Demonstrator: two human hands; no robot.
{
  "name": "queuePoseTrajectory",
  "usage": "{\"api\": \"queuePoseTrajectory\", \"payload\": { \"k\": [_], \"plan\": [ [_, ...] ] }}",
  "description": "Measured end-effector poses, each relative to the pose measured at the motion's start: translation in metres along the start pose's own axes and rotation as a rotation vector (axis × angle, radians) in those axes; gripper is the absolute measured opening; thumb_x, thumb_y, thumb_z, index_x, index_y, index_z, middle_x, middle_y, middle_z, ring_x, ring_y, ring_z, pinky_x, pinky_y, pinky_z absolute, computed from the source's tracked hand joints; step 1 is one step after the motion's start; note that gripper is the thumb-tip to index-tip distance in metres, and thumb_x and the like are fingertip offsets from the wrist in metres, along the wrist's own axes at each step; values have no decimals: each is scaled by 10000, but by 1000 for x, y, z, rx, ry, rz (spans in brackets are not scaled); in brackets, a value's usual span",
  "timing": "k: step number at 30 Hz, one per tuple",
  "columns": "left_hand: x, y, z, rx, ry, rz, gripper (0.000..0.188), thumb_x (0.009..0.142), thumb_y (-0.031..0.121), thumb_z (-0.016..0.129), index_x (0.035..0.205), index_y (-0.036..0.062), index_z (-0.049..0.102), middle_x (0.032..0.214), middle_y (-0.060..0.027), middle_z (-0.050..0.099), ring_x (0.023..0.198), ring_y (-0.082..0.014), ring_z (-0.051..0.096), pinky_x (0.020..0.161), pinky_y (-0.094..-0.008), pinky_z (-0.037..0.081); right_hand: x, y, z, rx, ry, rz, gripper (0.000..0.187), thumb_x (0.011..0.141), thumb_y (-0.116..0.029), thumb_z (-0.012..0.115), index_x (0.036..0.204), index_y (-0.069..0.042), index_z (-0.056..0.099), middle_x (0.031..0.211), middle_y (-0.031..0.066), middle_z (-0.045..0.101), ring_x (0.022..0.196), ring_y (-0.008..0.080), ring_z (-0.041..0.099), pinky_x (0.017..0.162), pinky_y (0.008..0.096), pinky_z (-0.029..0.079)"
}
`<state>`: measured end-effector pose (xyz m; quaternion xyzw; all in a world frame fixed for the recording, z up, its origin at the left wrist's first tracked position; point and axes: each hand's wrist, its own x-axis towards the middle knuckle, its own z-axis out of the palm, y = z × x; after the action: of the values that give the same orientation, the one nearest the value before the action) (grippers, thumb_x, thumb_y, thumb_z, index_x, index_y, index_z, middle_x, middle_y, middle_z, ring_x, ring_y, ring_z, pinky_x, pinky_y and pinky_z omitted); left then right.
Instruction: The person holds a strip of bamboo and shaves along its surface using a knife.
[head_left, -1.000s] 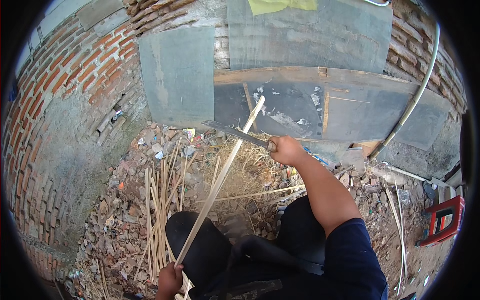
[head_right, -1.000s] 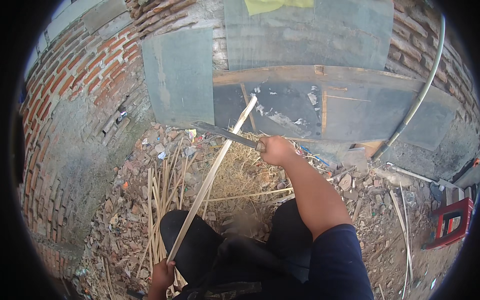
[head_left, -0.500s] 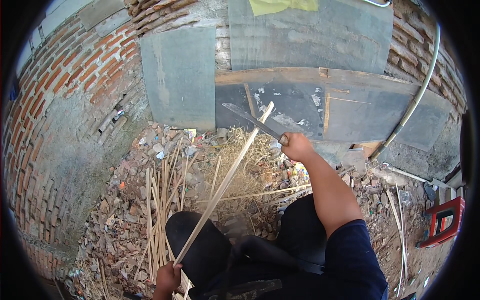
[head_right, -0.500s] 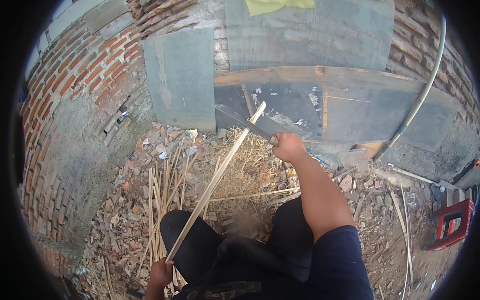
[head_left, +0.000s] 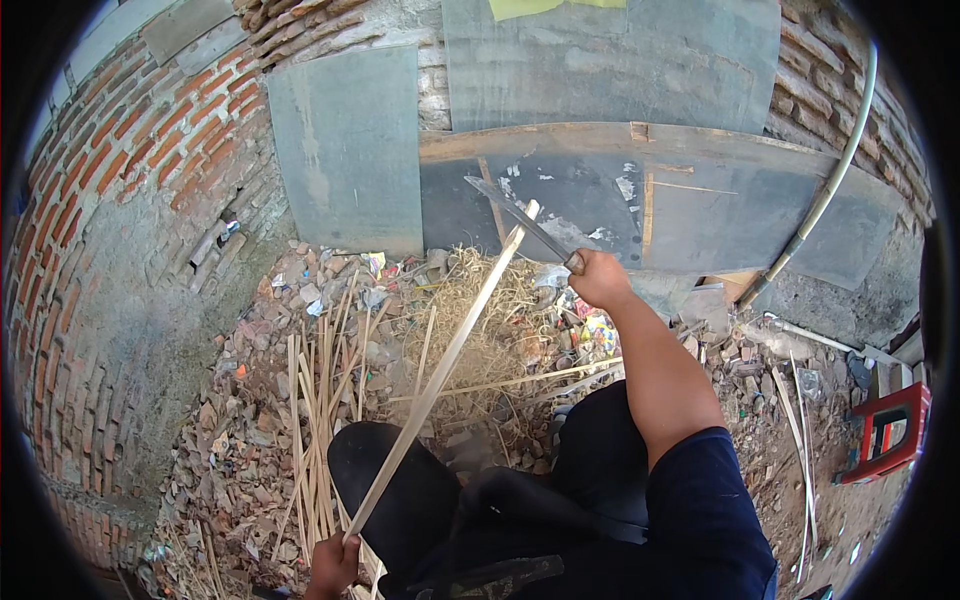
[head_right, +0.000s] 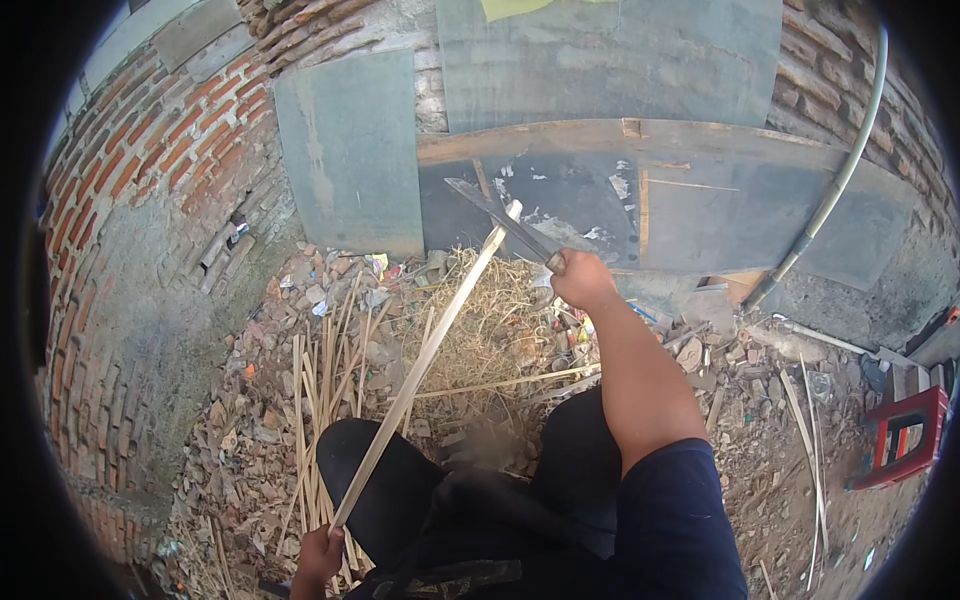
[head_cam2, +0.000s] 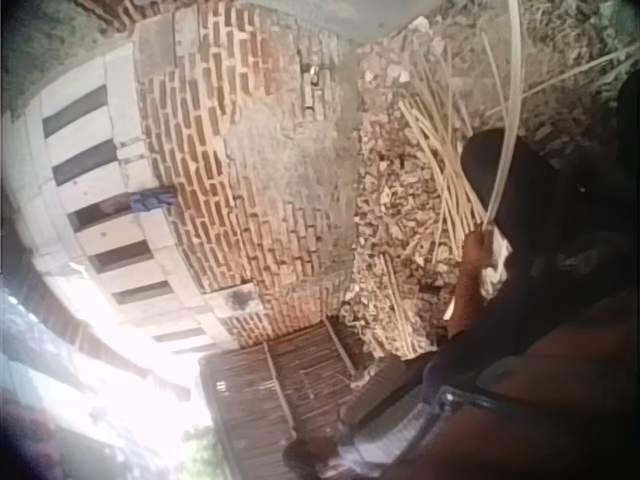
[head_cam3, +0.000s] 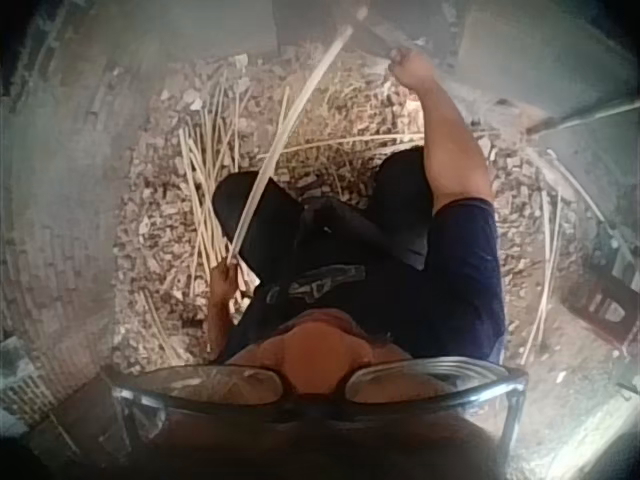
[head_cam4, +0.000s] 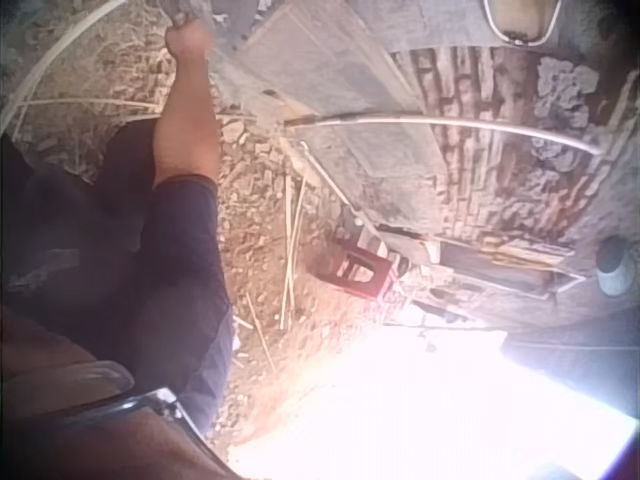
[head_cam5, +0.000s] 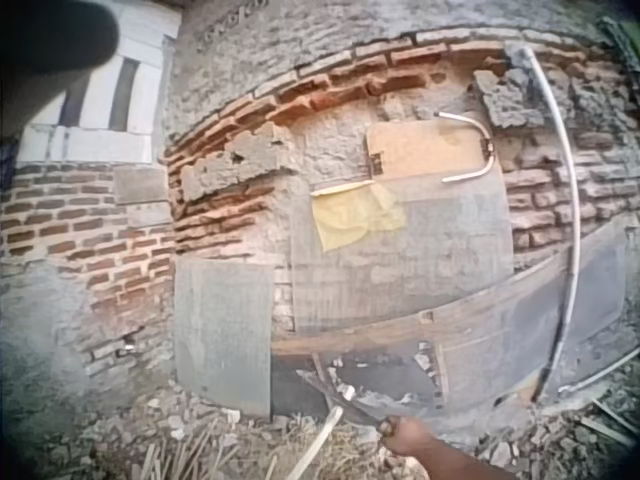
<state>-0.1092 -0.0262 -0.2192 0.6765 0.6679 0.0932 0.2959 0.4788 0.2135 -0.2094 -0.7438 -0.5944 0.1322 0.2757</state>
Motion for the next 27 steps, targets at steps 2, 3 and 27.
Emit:
{"api": "queuePoseTrajectory", "payload": {
  "k": [2, 3, 27],
  "plan": [
    [-5, -7, -1, 5, 0, -40, 473, 1014, 386, 492, 794, -20, 594, 550, -95, 539, 511, -188, 567, 516, -369, 442, 2, -5, 3, 33, -41, 48, 318, 728, -199, 641, 1022, -83, 669, 918, 224, 688, 907, 398, 661, 815, 475, 524],
    [-4, -11, 1, 9, -21, -63, 474, 1014, 388, 492, 798, -20, 597, 552, -88, 544, 512, -181, 569, 517, -362, 444, 0, -7, 2, 30, -41, 51, 318, 728, -199, 641, 1022, -83, 669, 918, 224, 688, 907, 398, 661, 815, 475, 524],
    [-5, -15, 11, 115, 20, 33, 457, 957, 408, 576, 811, -24, 586, 595, -116, 592, 558, -227, 637, 536, -373, 485, -12, -27, -14, 162, -7, -122, 334, 752, -202, 687, 1051, -55, 659, 801, 214, 664, 785, 387, 655, 736, 441, 514]
  ]
}}
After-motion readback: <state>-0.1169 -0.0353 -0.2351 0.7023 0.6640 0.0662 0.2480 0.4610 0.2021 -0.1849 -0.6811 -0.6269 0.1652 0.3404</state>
